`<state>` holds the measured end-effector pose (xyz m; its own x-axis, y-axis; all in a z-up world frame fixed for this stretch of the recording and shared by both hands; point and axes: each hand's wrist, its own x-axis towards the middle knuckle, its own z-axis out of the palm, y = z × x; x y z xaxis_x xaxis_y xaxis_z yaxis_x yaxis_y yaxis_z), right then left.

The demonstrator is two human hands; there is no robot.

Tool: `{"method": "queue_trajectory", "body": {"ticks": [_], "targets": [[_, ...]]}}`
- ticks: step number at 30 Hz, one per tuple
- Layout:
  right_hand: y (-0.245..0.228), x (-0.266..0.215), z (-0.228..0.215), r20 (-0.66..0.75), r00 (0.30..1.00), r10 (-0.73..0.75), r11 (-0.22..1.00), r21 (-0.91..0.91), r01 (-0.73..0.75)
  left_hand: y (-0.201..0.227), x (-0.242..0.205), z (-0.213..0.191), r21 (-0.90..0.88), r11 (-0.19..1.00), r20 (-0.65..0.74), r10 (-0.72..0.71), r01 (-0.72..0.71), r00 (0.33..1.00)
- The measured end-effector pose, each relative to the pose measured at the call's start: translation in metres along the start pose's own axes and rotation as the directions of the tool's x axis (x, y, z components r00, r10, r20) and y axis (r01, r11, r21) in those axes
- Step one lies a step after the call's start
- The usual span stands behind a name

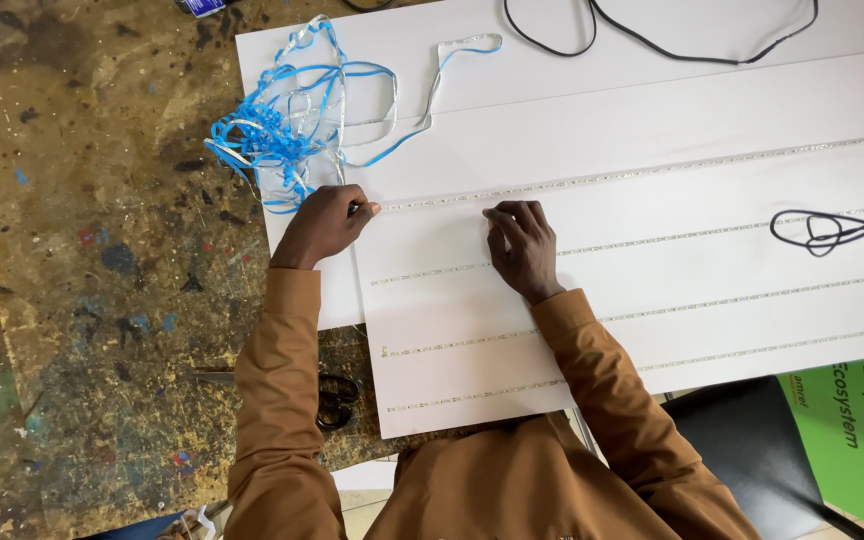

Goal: The person arranges blue and white ribbons on a white board, smoothing them out and cutting a section with scissors.

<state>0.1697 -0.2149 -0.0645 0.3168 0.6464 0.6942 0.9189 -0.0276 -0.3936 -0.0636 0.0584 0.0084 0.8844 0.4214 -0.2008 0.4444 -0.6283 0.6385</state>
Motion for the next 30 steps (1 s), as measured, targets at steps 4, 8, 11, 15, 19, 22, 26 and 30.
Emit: {"method": "queue_trajectory", "body": {"ticks": [4,8,11,15,19,22,26,30], "targets": [[0.000,-0.001,0.001,0.000,1.000,0.008,1.000,-0.002,-0.008,-0.006,0.006,0.005,0.013,1.000,0.023,-0.024,0.024,0.999],[0.001,-0.002,0.001,0.027,0.999,0.040,0.999,0.009,-0.040,-0.028,0.022,0.019,0.024,0.998,0.038,-0.053,0.053,0.998],[0.002,-0.004,0.001,0.032,0.999,0.040,0.999,0.005,-0.040,-0.028,0.025,0.021,0.019,0.996,0.058,-0.084,0.083,0.995],[0.001,-0.003,0.001,0.029,0.999,0.038,0.999,0.008,-0.039,-0.027,0.029,0.020,0.029,0.993,0.083,-0.116,0.114,0.990],[0.004,-0.004,0.003,0.028,0.999,0.026,1.000,0.000,-0.026,-0.037,0.036,0.029,0.035,0.993,0.070,-0.119,0.117,0.990],[0.000,-0.005,0.006,0.022,1.000,0.012,1.000,-0.029,-0.011,-0.028,0.031,0.027,0.043,0.987,0.071,-0.159,0.156,0.985],[-0.025,-0.010,0.027,0.123,0.992,-0.011,0.999,0.044,0.006,-0.011,0.015,0.020,0.051,0.972,0.031,-0.231,0.230,0.972],[-0.065,-0.006,0.044,0.320,0.947,0.003,1.000,-0.021,0.004,-0.003,0.021,0.022,0.091,0.932,-0.048,-0.347,0.350,0.937]]}}
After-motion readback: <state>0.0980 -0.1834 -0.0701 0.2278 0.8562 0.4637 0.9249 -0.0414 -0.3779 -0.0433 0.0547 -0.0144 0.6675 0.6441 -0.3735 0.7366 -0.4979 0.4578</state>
